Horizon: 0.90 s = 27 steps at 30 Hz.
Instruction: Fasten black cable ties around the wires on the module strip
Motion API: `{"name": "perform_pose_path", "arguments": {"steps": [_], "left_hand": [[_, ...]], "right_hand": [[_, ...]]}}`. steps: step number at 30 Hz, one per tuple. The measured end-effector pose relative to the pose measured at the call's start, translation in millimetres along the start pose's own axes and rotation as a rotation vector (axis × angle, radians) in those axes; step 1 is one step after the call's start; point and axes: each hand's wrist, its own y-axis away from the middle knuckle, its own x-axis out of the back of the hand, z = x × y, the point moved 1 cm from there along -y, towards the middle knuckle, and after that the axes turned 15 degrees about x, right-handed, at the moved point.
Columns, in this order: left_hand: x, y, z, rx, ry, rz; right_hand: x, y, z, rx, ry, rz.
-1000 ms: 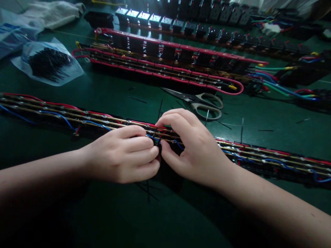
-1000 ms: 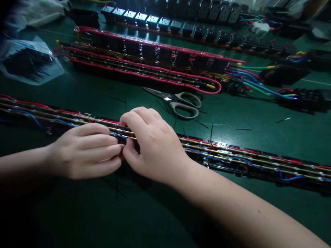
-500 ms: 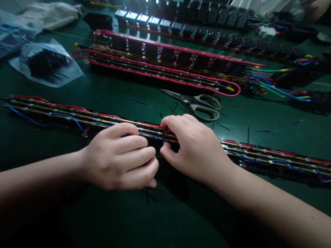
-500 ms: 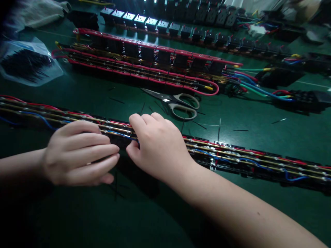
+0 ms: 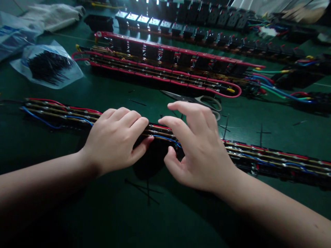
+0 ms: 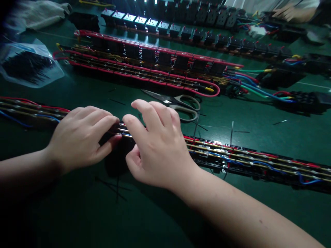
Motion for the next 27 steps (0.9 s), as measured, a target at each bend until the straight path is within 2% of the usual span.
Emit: {"name": "perform_pose_path", "arguments": {"steps": [2, 7, 17, 20, 24, 27], "left_hand": [[-0.4, 0.1, -1.4, -0.017, 0.021, 0.001], [-2.4, 0.1, -4.3, -0.039, 0.068, 0.029], [3.6, 1.5, 3.2, -0.261, 0.156, 0.075], [6.2, 1.6, 2.8, -0.218, 0.101, 0.075], [5.5, -0.2, -2.8, -0.052, -0.014, 0.021], [1.2, -1.7, -7.1, 0.023, -0.058, -0.015]], "right_hand": [[-1.3, -0.9, 2.3, -0.006, -0.055, -0.014], [-4.5, -3.7, 6.6, -0.070, -0.064, -0.143], [1.2, -5.4, 0.8, -0.109, 0.181, -0.258], [0.0, -4.9, 3.0, -0.089, 0.163, -0.234], [-1.7, -5.4, 8.9, 0.027, -0.021, -0.187], [-2.8, -6.6, 11.7, -0.004, -0.126, -0.224]]}}
